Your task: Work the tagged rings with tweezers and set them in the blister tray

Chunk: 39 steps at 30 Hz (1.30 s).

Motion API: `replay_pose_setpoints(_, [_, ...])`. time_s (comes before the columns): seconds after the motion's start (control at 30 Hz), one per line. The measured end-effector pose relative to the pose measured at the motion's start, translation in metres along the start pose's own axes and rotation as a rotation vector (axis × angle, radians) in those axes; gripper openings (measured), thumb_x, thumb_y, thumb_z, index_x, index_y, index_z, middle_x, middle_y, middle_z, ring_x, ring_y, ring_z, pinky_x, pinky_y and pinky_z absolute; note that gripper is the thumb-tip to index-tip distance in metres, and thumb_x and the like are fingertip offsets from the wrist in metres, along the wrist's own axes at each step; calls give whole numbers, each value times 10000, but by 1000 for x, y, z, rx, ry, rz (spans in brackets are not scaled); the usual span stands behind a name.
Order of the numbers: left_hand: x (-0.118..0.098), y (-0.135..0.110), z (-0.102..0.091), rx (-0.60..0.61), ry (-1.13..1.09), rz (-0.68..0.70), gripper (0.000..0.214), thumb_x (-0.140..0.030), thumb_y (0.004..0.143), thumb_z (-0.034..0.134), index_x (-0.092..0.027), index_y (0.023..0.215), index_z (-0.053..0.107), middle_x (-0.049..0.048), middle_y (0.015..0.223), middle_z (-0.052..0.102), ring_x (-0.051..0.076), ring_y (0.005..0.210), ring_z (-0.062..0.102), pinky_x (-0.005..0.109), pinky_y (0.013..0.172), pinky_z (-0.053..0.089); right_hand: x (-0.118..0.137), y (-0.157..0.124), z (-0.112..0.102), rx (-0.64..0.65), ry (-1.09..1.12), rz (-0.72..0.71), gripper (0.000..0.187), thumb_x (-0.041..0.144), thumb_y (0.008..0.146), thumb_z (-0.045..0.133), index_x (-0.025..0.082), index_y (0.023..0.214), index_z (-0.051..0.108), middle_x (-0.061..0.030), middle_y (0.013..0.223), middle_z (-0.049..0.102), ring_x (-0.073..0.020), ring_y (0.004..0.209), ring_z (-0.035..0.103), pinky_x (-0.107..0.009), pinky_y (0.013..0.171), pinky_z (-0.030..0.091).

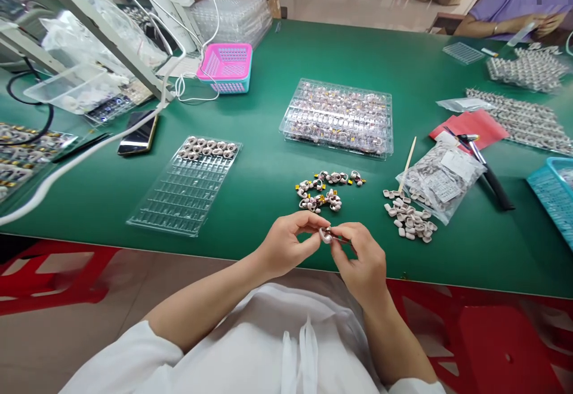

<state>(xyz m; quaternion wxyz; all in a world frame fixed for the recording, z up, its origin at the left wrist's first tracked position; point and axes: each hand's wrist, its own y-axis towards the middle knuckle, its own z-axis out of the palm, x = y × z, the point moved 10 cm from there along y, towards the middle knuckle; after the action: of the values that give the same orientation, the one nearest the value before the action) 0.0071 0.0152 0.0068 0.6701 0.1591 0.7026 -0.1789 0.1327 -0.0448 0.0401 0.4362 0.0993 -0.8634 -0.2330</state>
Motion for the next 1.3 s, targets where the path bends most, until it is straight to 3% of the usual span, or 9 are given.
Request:
replay_pose_setpoints(0.2, [-42, -8, 5, -15, 396, 452, 293, -63, 825, 573, -151, 1075, 697, 84, 908, 740, 152, 809, 710, 257, 750, 590, -16, 4, 4, 114, 110, 209, 103, 161, 906, 588, 222, 934, 665, -38, 907, 667, -149, 752, 618, -253, 607, 476])
replay_pose_setpoints(0.33, [-50, -12, 9, -34, 449, 557, 284, -53, 838, 558, -182, 1043, 707, 77, 931, 713, 128, 788, 694, 223, 699, 574, -39, -8, 16, 195, 353, 468, 80, 236, 907, 605, 210, 899, 680, -20, 817, 667, -135, 683, 589, -245, 602, 470])
replay_pose_setpoints(0.47, [-43, -7, 10, 2, 370, 478, 272, -35, 813, 584, -177, 1002, 719, 72, 923, 716, 140, 823, 688, 234, 733, 569, -55, -22, 29, 206, 636, 644, 114, 303, 872, 681, 212, 940, 689, -29, 832, 699, -159, 744, 637, -266, 675, 518])
replay_pose_setpoints(0.6, [-34, -4, 8, 37, 259, 404, 218, -62, 843, 596, -173, 986, 717, 74, 912, 725, 156, 851, 688, 251, 765, 569, -60, -26, 31, 155, 710, 666, 152, 322, 834, 731, 204, 921, 692, -36, 837, 714, -168, 759, 663, -273, 691, 548])
replay_pose_setpoints(0.73, [-12, -1, 7, 31, 145, 192, 168, -161, 889, 594, -154, 1011, 710, 93, 936, 718, 172, 853, 696, 260, 768, 571, -57, -26, 18, -13, 586, 602, 157, 325, 841, 716, 195, 927, 695, -36, 815, 710, -167, 722, 664, -272, 644, 559])
replay_pose_setpoints(0.83, [6, -2, 7, -57, 3, 32, 151, -238, 889, 628, -151, 988, 700, 85, 931, 724, 174, 847, 701, 261, 794, 566, -50, -28, 10, -158, 430, 571, 148, 307, 869, 680, 199, 969, 700, -43, 839, 713, -159, 707, 657, -263, 622, 553])
replay_pose_setpoints(1.0, [17, -5, 10, -160, -121, -69, 170, -308, 860, 674, -166, 953, 667, 43, 855, 715, 147, 764, 674, 229, 717, 540, -37, -31, 8, -297, 329, 517, 130, 273, 897, 638, 202, 990, 694, -51, 907, 719, -160, 747, 667, -268, 664, 569])
replay_pose_setpoints(1.3, [16, -1, 9, -78, -118, -81, 136, -263, 873, 637, -166, 966, 651, 26, 810, 696, 138, 751, 672, 227, 713, 538, -15, -11, 3, -146, 110, 285, 103, 164, 877, 592, 220, 950, 638, -23, 859, 670, -126, 662, 587, -241, 546, 470])
